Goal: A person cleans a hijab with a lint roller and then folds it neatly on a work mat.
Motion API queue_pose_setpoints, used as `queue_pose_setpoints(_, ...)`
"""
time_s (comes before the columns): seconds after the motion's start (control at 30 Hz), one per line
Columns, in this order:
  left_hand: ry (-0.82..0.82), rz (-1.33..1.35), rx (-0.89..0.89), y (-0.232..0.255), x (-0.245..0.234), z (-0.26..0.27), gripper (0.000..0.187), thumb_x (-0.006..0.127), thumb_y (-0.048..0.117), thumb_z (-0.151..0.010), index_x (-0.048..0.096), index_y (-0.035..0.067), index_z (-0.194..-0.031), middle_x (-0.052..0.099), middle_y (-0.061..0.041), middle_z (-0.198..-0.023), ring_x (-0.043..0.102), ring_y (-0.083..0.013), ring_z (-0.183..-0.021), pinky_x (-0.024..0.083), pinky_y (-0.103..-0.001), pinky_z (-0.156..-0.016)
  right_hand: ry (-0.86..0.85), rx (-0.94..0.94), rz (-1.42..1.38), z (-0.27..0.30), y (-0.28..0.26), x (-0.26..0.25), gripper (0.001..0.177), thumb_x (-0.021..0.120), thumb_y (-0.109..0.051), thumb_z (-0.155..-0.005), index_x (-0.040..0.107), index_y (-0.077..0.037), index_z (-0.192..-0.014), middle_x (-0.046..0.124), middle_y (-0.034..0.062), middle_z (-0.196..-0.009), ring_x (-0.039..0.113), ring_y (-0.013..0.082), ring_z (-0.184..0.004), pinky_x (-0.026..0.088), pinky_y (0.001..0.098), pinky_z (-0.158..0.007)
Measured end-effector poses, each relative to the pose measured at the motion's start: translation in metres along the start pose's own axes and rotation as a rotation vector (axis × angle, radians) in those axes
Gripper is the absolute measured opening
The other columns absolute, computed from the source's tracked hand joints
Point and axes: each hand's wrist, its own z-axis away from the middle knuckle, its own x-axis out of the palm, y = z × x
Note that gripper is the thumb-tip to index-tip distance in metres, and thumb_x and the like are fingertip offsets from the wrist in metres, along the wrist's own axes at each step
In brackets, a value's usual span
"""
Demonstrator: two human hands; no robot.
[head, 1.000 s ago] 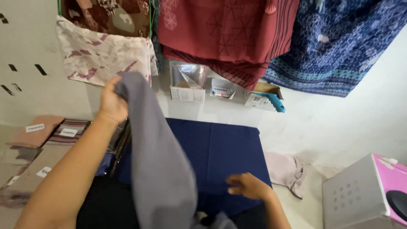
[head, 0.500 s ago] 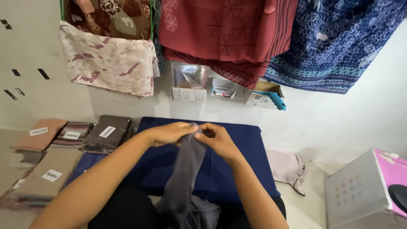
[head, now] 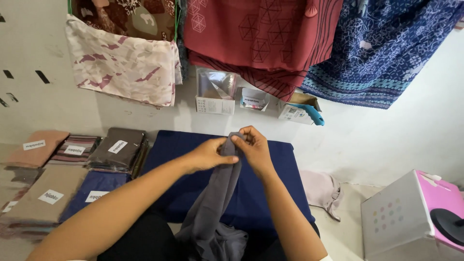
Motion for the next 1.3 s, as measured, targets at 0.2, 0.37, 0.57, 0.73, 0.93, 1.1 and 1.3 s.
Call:
queue_pose_setpoints(0.2,-0.023,-0.151,-0.104,-0.019,0.029,0.003,0.051,0.081,0.036,-0.085,0.072,0.005,-0.124,0.076,-0.016,-0.118,0.072,-0.0303,-0.113,0.06,-0.04,-0.086,0.077,-0.04,-0.01,-0.012,-0.012,-0.004,0.014,0.081,-0.008,-0.089,0.069,-0.009,-0.095,0.065,-0.0023,-0.071,0.058,0.0057,-0.062,0.044,0.0181,-0.058)
queue_pose_setpoints(0.37,-0.163,-0.289,-0.174,-0.073,0.046,-0.002,0.06,0.084,0.043,-0.083,0.072,0.004,-0.126,0.073,-0.02,-0.12,0.07,-0.0333,-0.116,0.06,-0.042,-0.09,0.295,-0.147,-0.015,-0.033,-0.031,-0.048,0.011,0.077,-0.01,-0.094,0.067,-0.015,-0.095,0.057,-0.0084,-0.071,0.053,0.0025,-0.065,0.04,0.0156,-0.06)
queue_pose_setpoints(0.57,-0.328,-0.391,-0.277,-0.131,0.055,0.01,0.063,0.085,0.043,-0.082,0.07,0.003,-0.129,0.071,-0.02,-0.127,0.066,-0.0337,-0.122,0.057,-0.043,-0.098,0.544,-0.279,0.088,-0.056,-0.041,-0.165,0.013,0.077,-0.011,-0.097,0.068,-0.018,-0.093,0.058,-0.0077,-0.073,0.053,0.0044,-0.064,0.041,0.0176,-0.058)
queue_pose_setpoints(0.73,-0.363,-0.538,-0.351,-0.118,0.027,0.025,0.068,0.082,0.044,-0.084,0.066,0.0,-0.134,0.066,-0.024,-0.135,0.061,-0.0372,-0.13,0.053,-0.047,-0.104,0.679,-0.309,0.165,-0.025,-0.068,-0.245,0.013,0.075,-0.013,-0.103,0.065,-0.02,-0.099,0.058,-0.0054,-0.077,0.057,0.0056,-0.065,0.043,0.0181,-0.057)
queue_pose_setpoints(0.93,-0.088,-0.637,-0.349,-0.057,-0.036,0.028,0.027,0.062,0.029,-0.097,0.074,0.019,-0.119,0.075,-0.001,-0.106,0.069,-0.0132,-0.084,0.053,-0.029,-0.076,0.686,-0.228,0.288,0.027,-0.062,-0.291,0.018,0.064,-0.021,-0.107,0.061,-0.007,-0.119,0.063,-0.0008,-0.1,0.058,0.0053,-0.085,0.05,0.0165,-0.081)
queue_pose_setpoints(1.1,0.538,-0.283,-0.049,-0.027,-0.103,0.047,0.035,0.066,0.019,-0.09,0.073,0.01,-0.123,0.073,-0.003,-0.105,0.063,-0.0177,-0.088,0.049,-0.03,-0.082,0.537,-0.209,0.129,0.057,-0.044,-0.307,0.011,0.057,-0.019,-0.113,0.046,-0.017,-0.114,0.054,-0.0038,-0.086,0.047,0.0045,-0.071,0.043,0.0196,-0.066)
queue_pose_setpoints(1.3,0.852,0.114,0.483,0.033,-0.131,0.081,0.023,0.058,0.016,-0.104,0.067,0.013,-0.125,0.068,0.001,-0.114,0.06,-0.0077,-0.096,0.049,-0.02,-0.086,0.361,-0.36,0.066,0.081,-0.101,-0.242,0.011,0.048,-0.019,-0.116,0.039,-0.014,-0.119,0.054,-0.0031,-0.081,0.04,0.0,-0.059,0.032,0.0167,-0.049)
